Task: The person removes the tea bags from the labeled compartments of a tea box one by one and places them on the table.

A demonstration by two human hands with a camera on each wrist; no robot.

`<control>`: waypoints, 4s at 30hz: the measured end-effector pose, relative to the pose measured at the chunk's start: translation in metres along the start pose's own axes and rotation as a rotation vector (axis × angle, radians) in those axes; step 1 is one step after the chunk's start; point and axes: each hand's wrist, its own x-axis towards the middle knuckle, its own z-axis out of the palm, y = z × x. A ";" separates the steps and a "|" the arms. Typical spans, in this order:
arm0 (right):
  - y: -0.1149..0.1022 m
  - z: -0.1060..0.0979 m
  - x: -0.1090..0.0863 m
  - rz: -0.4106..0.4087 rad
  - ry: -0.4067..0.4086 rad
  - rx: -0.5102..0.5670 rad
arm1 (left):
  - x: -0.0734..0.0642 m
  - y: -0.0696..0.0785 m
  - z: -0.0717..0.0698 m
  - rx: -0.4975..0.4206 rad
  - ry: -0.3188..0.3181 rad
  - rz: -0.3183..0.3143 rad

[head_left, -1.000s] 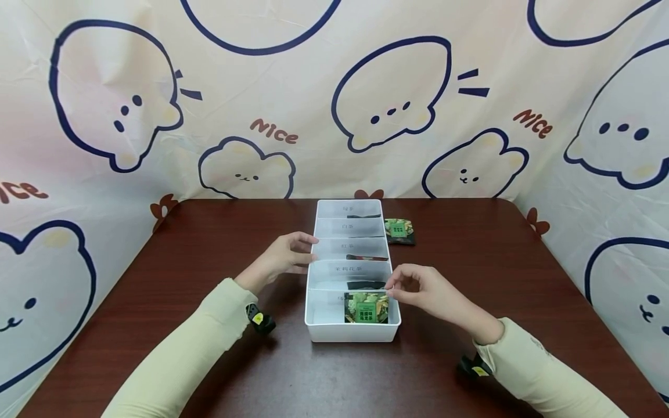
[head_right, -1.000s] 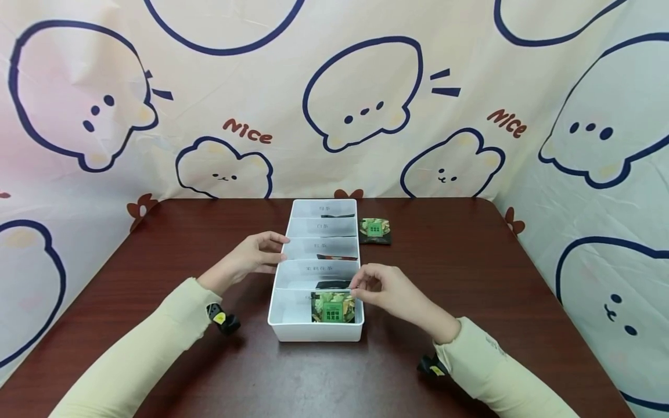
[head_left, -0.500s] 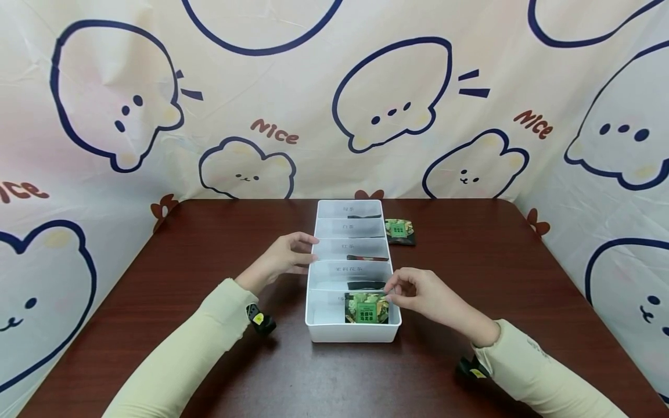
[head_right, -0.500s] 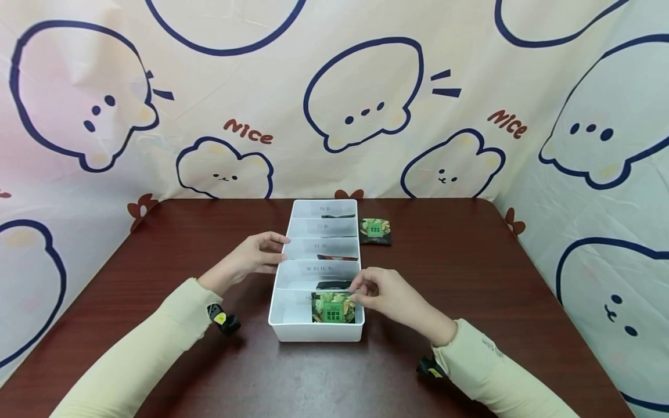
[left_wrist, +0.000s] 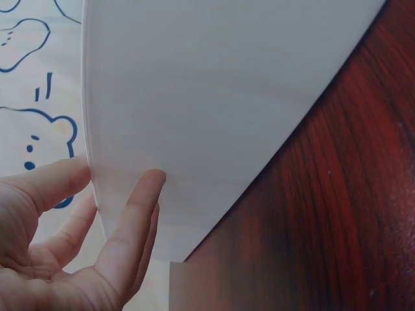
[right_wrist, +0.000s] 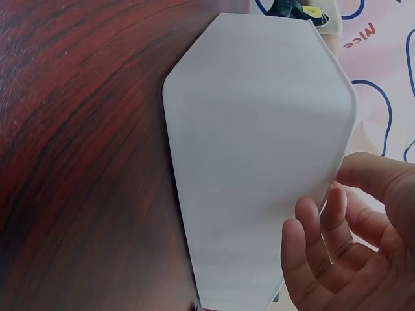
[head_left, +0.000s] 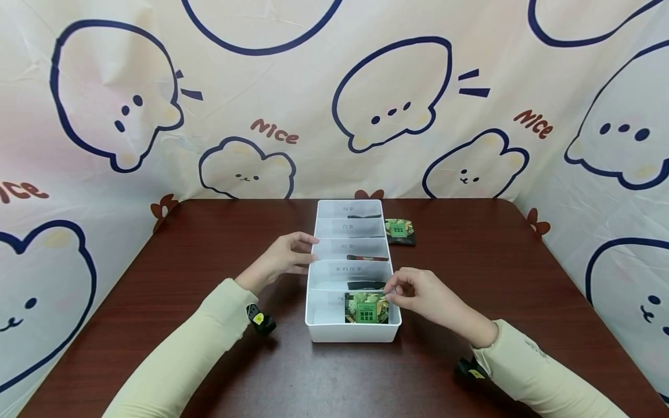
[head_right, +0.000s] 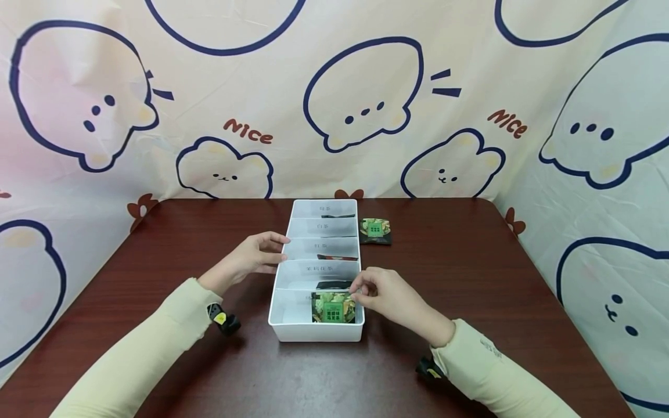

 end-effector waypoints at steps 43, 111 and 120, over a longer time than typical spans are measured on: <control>-0.003 0.004 -0.001 0.047 -0.011 0.028 | -0.001 0.000 0.000 0.013 0.007 -0.003; 0.047 -0.127 0.087 0.104 0.691 0.694 | -0.001 -0.001 0.001 -0.012 0.002 0.005; 0.094 -0.132 0.100 0.257 0.703 0.513 | -0.002 0.002 0.001 -0.011 0.003 0.005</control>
